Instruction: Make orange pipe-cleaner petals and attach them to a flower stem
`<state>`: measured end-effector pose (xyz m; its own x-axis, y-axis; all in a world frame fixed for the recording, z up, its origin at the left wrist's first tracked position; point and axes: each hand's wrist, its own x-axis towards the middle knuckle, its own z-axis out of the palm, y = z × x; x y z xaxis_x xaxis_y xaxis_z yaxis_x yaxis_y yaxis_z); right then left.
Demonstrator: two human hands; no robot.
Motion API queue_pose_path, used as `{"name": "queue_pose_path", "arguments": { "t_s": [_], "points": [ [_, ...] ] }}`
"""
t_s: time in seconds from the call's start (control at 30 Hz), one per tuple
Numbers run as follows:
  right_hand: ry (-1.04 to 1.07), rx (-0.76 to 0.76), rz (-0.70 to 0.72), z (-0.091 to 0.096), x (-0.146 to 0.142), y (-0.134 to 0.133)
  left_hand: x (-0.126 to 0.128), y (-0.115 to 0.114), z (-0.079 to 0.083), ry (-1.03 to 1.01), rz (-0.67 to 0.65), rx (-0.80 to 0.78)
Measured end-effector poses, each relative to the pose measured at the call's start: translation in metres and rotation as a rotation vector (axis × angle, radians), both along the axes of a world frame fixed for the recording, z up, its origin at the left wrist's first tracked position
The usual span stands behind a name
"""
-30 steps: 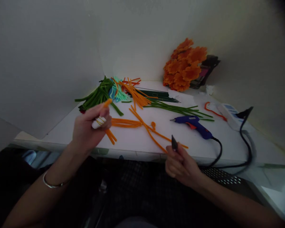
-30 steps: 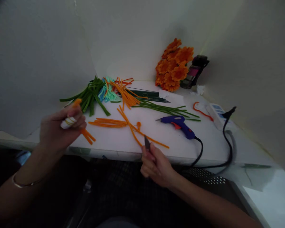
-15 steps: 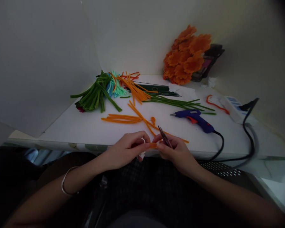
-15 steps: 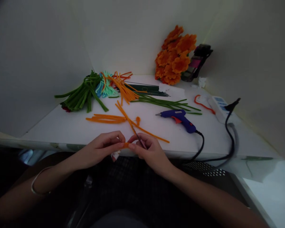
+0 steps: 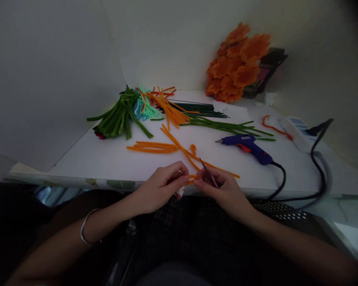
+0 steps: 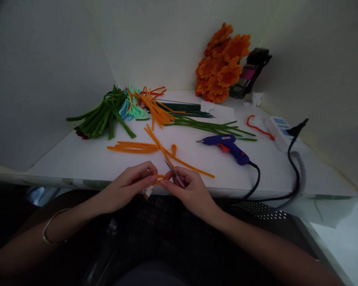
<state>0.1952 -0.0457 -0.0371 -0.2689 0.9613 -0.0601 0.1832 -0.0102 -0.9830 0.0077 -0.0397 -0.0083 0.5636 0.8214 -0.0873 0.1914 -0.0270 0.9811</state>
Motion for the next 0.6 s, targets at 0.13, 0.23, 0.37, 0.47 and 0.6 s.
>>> {"name": "queue_pose_path", "arguments": {
  "t_s": [0.13,0.23,0.37,0.47,0.6],
  "points": [
    [0.018,0.021,-0.058,0.006,0.01,0.007,-0.015,0.016,0.004,0.128,0.076,0.268],
    [0.062,0.091,-0.15,0.017,0.024,0.017,-0.033,0.037,0.006,0.38,0.237,0.625],
    [-0.274,0.355,-0.173,0.025,0.039,0.031,-0.042,0.059,-0.005,0.662,0.208,0.9],
    [-0.64,0.454,-0.002,0.017,0.039,0.037,-0.039,0.066,-0.02,0.815,0.147,1.02],
    [-0.98,0.473,0.054,0.0,0.032,0.035,-0.037,0.069,-0.037,0.807,0.192,1.041]
  ]
}}
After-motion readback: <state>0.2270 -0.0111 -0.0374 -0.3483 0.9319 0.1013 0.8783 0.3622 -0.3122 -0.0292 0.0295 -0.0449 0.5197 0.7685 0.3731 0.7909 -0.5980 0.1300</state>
